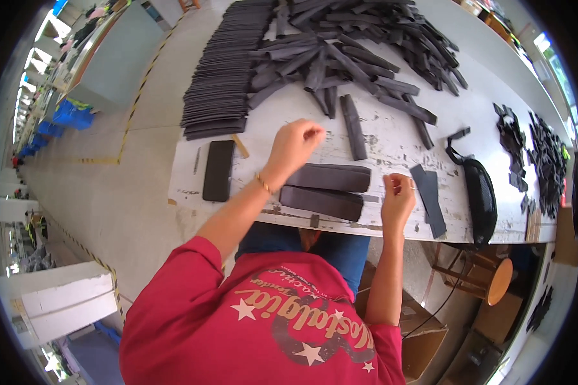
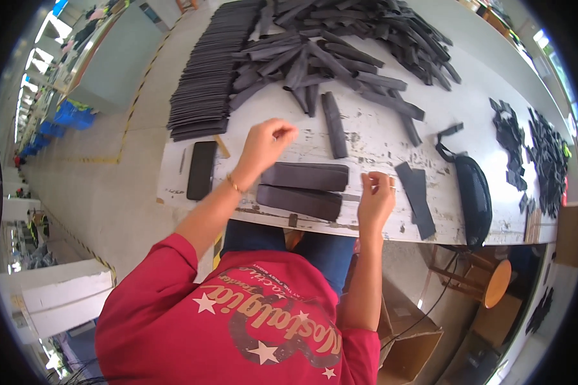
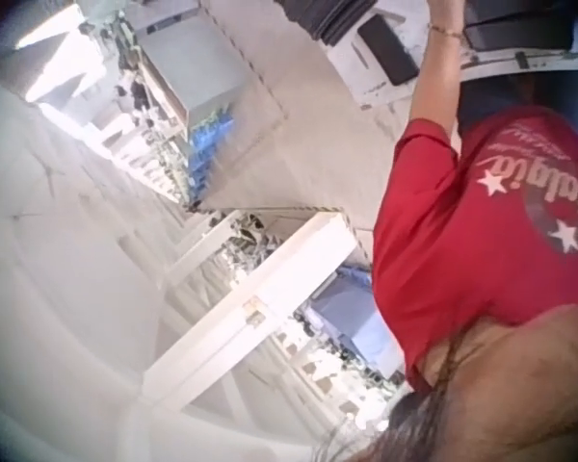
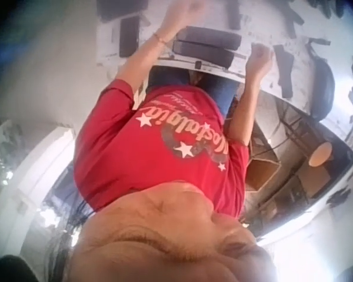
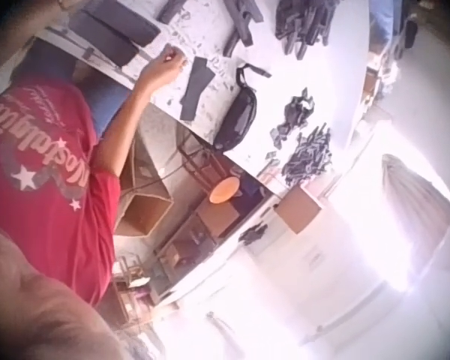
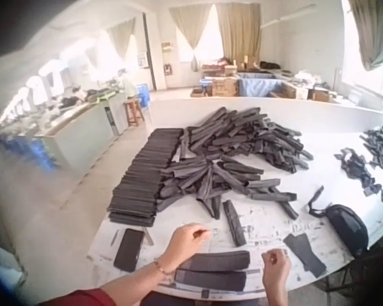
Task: Inspecting and sorting dark grey foam or rubber strips at a factory workbench.
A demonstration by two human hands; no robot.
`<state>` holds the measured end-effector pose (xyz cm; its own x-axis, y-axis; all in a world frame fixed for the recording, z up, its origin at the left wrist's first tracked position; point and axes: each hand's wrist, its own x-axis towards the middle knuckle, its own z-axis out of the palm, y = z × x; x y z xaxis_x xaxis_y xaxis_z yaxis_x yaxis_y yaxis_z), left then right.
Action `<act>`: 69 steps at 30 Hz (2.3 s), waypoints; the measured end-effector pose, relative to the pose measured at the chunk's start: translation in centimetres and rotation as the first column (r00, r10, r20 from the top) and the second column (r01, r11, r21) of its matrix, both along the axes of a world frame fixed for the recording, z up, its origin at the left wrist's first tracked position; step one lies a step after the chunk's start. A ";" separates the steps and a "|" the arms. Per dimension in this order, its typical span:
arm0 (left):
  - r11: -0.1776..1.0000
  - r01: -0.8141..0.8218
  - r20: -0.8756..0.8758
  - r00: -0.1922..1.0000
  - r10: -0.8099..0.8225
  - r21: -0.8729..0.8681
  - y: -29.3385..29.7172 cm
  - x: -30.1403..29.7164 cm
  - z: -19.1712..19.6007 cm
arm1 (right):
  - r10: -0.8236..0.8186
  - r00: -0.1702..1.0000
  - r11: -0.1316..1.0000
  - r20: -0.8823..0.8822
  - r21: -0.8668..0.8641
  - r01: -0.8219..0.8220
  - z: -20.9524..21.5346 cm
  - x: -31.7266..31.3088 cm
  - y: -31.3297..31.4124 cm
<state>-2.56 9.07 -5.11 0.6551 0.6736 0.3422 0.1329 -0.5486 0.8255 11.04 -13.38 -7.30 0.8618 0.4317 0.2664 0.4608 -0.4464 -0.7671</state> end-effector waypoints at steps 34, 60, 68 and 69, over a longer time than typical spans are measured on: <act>0.530 0.202 0.225 0.974 -0.022 -0.823 2.0 9.8 -0.8 | -0.040 0.999 0.969 0.017 0.245 0.035 3.3 3.7 -4.7; 0.059 0.442 0.446 0.891 0.087 -0.895 -4.8 5.0 2.6 | 0.243 0.966 0.964 0.094 0.089 -0.251 7.1 -5.5 -2.4; -0.045 0.485 0.485 0.874 0.017 -0.873 -5.7 4.6 3.5 | 0.218 0.950 0.975 0.222 -0.019 -0.220 8.0 -5.1 -3.0; -0.059 0.498 0.498 0.867 0.028 -0.865 -5.7 4.6 3.5 | 0.217 0.951 0.976 0.221 -0.019 -0.219 8.2 -5.0 -3.0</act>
